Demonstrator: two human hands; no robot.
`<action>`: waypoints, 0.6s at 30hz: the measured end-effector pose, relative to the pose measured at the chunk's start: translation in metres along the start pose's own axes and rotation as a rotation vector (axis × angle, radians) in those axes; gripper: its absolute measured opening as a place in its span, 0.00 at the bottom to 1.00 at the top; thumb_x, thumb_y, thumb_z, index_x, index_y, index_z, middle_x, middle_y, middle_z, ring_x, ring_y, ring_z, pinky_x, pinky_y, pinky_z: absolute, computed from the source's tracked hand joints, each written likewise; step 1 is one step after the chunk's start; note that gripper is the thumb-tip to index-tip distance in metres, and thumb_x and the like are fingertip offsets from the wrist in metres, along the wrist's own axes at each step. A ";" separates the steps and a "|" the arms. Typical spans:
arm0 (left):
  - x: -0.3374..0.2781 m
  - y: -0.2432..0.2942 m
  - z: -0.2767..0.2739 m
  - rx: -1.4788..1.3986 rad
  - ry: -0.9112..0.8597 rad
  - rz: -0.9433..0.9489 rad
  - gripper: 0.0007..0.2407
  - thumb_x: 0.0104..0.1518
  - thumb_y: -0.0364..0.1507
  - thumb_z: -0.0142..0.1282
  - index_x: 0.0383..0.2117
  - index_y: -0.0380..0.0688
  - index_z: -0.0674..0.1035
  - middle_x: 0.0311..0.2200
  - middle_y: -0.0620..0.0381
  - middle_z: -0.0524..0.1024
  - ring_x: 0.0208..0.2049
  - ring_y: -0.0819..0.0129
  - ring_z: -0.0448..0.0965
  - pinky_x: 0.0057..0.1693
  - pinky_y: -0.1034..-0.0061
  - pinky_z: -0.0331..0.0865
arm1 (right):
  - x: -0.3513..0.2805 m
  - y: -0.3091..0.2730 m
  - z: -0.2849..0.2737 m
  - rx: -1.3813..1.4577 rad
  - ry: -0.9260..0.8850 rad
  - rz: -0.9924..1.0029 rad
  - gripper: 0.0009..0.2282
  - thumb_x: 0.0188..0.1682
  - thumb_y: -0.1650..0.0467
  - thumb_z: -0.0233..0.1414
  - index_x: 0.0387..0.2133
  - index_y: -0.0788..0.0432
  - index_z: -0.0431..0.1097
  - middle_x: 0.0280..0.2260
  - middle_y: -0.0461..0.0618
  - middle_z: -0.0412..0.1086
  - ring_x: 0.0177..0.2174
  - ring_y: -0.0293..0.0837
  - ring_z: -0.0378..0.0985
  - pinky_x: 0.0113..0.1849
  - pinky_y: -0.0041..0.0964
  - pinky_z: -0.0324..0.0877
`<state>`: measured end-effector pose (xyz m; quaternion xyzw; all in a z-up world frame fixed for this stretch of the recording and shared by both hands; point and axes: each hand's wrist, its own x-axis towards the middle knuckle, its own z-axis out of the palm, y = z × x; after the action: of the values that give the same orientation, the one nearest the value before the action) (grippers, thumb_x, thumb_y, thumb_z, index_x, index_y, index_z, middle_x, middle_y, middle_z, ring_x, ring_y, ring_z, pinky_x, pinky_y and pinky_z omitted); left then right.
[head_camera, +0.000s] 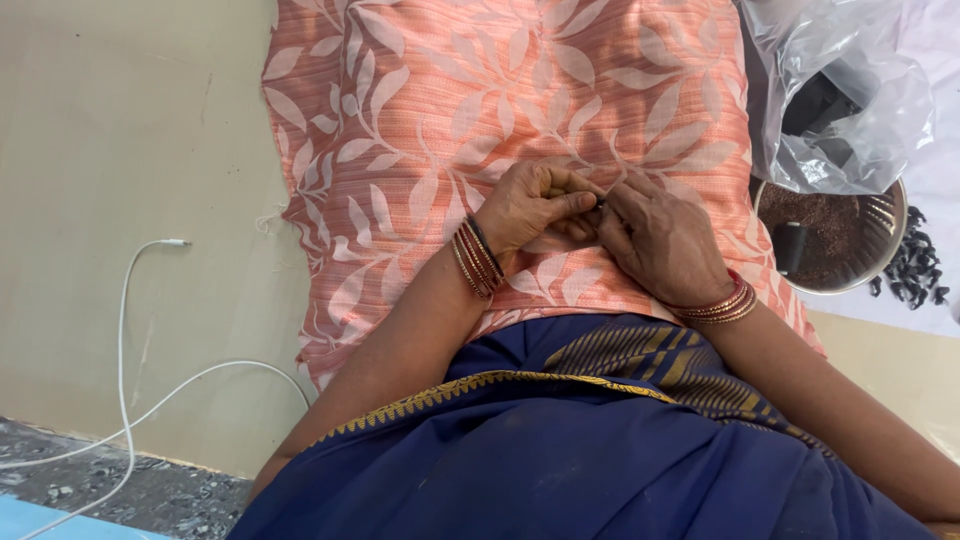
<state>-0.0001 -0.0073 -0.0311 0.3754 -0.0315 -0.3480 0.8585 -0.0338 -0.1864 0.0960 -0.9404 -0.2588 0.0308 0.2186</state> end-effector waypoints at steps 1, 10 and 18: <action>0.000 0.001 0.000 0.044 0.014 0.004 0.09 0.60 0.26 0.61 0.42 0.32 0.82 0.32 0.50 0.84 0.29 0.72 0.84 0.38 0.79 0.80 | 0.000 -0.001 0.000 -0.015 0.007 -0.014 0.05 0.50 0.72 0.53 0.32 0.64 0.68 0.33 0.57 0.69 0.31 0.57 0.74 0.31 0.49 0.68; -0.003 0.009 0.006 0.177 0.007 0.104 0.06 0.61 0.22 0.60 0.41 0.31 0.82 0.32 0.51 0.84 0.30 0.72 0.83 0.40 0.79 0.80 | -0.003 0.012 0.007 -0.003 -0.009 0.054 0.06 0.53 0.72 0.50 0.31 0.64 0.68 0.29 0.55 0.68 0.28 0.56 0.74 0.31 0.49 0.67; -0.006 0.009 0.018 0.199 -0.078 0.254 0.05 0.58 0.17 0.60 0.39 0.32 0.82 0.35 0.54 0.83 0.37 0.73 0.84 0.47 0.81 0.79 | 0.002 0.032 0.004 0.942 -0.257 0.759 0.13 0.52 0.67 0.44 0.19 0.59 0.61 0.16 0.39 0.56 0.15 0.33 0.52 0.15 0.31 0.48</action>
<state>-0.0047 -0.0103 -0.0109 0.4380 -0.1463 -0.2459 0.8522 -0.0181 -0.2084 0.0791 -0.7582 0.1112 0.3302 0.5512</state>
